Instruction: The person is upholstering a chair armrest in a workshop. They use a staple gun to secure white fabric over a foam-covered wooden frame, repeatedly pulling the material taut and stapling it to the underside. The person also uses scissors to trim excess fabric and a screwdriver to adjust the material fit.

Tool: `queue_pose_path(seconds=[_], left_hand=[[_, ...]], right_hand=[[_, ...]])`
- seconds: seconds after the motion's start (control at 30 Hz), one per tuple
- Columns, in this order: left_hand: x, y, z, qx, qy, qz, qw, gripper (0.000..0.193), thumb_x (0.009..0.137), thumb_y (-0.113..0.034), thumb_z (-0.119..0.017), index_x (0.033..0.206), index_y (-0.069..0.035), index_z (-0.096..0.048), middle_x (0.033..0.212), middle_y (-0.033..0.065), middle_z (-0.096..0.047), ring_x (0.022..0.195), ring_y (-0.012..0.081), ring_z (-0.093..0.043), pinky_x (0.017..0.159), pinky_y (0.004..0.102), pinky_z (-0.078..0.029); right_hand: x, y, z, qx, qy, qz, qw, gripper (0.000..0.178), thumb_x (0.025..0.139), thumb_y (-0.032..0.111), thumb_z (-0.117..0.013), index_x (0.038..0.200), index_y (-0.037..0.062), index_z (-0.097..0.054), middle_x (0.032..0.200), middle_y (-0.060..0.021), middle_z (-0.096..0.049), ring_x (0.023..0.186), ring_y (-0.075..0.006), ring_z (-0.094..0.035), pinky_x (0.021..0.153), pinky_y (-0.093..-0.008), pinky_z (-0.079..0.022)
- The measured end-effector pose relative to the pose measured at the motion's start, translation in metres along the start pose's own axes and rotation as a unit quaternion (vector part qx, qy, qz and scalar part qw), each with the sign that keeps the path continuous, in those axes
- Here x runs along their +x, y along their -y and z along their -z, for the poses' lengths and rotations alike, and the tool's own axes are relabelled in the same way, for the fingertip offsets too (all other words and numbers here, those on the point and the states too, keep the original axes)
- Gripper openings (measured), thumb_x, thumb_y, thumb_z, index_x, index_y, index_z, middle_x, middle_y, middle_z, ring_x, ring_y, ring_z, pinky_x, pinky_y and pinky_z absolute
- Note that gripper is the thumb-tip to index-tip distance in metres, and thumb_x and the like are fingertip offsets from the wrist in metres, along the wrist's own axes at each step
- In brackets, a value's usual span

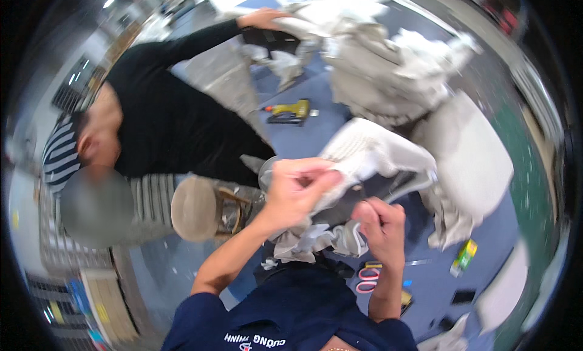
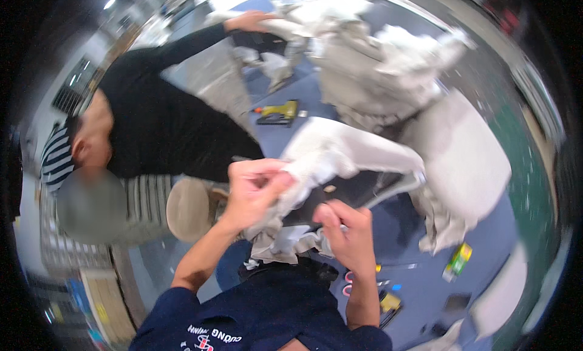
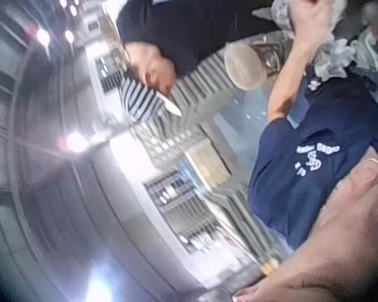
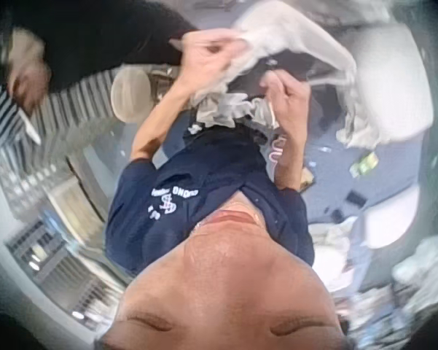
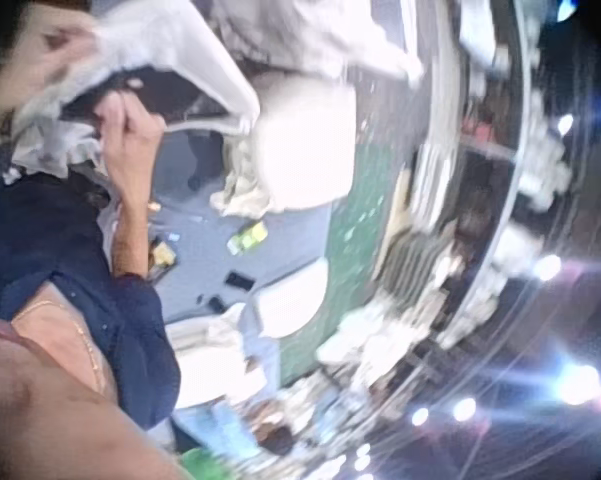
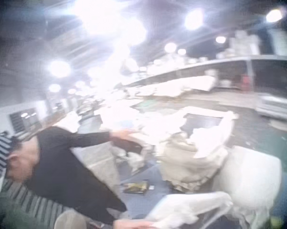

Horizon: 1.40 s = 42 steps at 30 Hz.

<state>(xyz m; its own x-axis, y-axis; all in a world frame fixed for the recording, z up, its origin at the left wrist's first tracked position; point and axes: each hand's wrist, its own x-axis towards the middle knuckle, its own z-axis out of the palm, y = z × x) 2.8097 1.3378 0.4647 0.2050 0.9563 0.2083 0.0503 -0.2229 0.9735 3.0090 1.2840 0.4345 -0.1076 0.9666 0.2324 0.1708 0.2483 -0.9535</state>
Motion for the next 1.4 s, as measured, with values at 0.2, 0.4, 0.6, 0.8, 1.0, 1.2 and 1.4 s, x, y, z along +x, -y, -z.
queue_pose_path(seconds=[0.2,0.4,0.6,0.8,1.0,1.2,1.4], left_hand=[[-0.017,-0.003,-0.021,-0.009,0.077,-0.076,0.994,0.014,0.09,-0.007,-0.076,0.1,0.002,-0.076,0.076,0.0085,-0.073,0.063,0.007,-0.061,0.057,0.0276,-0.049],[-0.018,-0.006,-0.016,-0.023,0.17,-0.146,0.974,0.012,0.088,-0.008,-0.077,0.097,0.001,-0.076,0.078,0.0099,-0.073,0.058,0.0154,-0.063,0.054,0.027,-0.047],[0.071,-0.004,-0.018,0.031,0.262,-0.292,0.919,0.061,0.07,-0.018,-0.088,0.125,-0.008,-0.065,0.135,0.0136,-0.062,0.13,0.0324,-0.054,0.112,0.0426,-0.039],[0.087,0.003,-0.067,-0.173,0.486,-0.19,0.835,0.06,0.066,-0.016,-0.087,0.116,-0.001,-0.059,0.12,0.0172,-0.068,0.125,0.0309,-0.058,0.111,0.0456,-0.04],[0.072,0.003,-0.082,-0.209,0.484,-0.24,0.815,0.046,0.065,-0.011,-0.087,0.105,-0.003,-0.067,0.107,0.0106,-0.07,0.105,0.0227,-0.066,0.097,0.0381,-0.048],[0.052,-0.003,-0.086,-0.193,0.453,-0.282,0.823,0.04,0.065,-0.013,-0.088,0.101,-0.005,-0.071,0.101,0.0067,-0.071,0.098,0.0233,-0.066,0.093,0.0344,-0.047],[0.063,-0.012,-0.089,-0.171,0.526,-0.28,0.785,0.035,0.067,-0.013,-0.088,0.097,-0.006,-0.072,0.101,0.0072,-0.072,0.097,0.0234,-0.067,0.091,0.0357,-0.049]], right_hand=[[-0.014,-0.022,-0.016,-0.001,-0.126,0.048,0.991,0.039,0.107,0.023,-0.051,0.073,0.0033,-0.056,0.055,0.0044,-0.044,0.046,-0.003,-0.037,0.042,-0.0248,-0.024],[-0.041,-0.037,-0.011,-0.032,-0.174,0.106,0.979,0.045,0.106,0.025,-0.055,0.066,0.0052,-0.051,0.053,0.0037,-0.046,0.045,-0.0043,-0.039,0.042,-0.0251,-0.025],[-0.037,0.006,-0.011,-0.082,-0.153,0.12,0.978,0.025,0.089,0.007,-0.057,0.065,0.0012,-0.058,0.051,-0.0037,-0.052,0.039,-0.0165,-0.047,0.043,-0.0284,-0.033],[-0.079,0.003,0.004,-0.141,-0.161,0.087,0.973,0.014,0.09,0.005,-0.064,0.077,-0.0004,-0.065,0.056,-0.0105,-0.053,0.047,-0.0261,-0.057,0.047,-0.035,-0.042],[-0.097,0.014,-0.02,-0.215,-0.226,0.047,0.949,0.031,0.096,0.016,-0.059,0.066,0.0086,-0.065,0.055,-0.001,-0.063,0.043,-0.0163,-0.058,0.05,-0.0312,-0.043],[-0.114,0.035,-0.034,-0.173,-0.236,-0.024,0.956,0.025,0.096,0.014,-0.059,0.074,0.0058,-0.066,0.057,-0.0031,-0.063,0.048,-0.0175,-0.061,0.051,-0.031,-0.045],[-0.126,0.04,-0.009,-0.16,-0.132,0.003,0.978,0.016,0.092,0.009,-0.065,0.078,0.0007,-0.066,0.058,-0.0106,-0.06,0.047,-0.0264,-0.058,0.049,-0.0368,-0.045]])
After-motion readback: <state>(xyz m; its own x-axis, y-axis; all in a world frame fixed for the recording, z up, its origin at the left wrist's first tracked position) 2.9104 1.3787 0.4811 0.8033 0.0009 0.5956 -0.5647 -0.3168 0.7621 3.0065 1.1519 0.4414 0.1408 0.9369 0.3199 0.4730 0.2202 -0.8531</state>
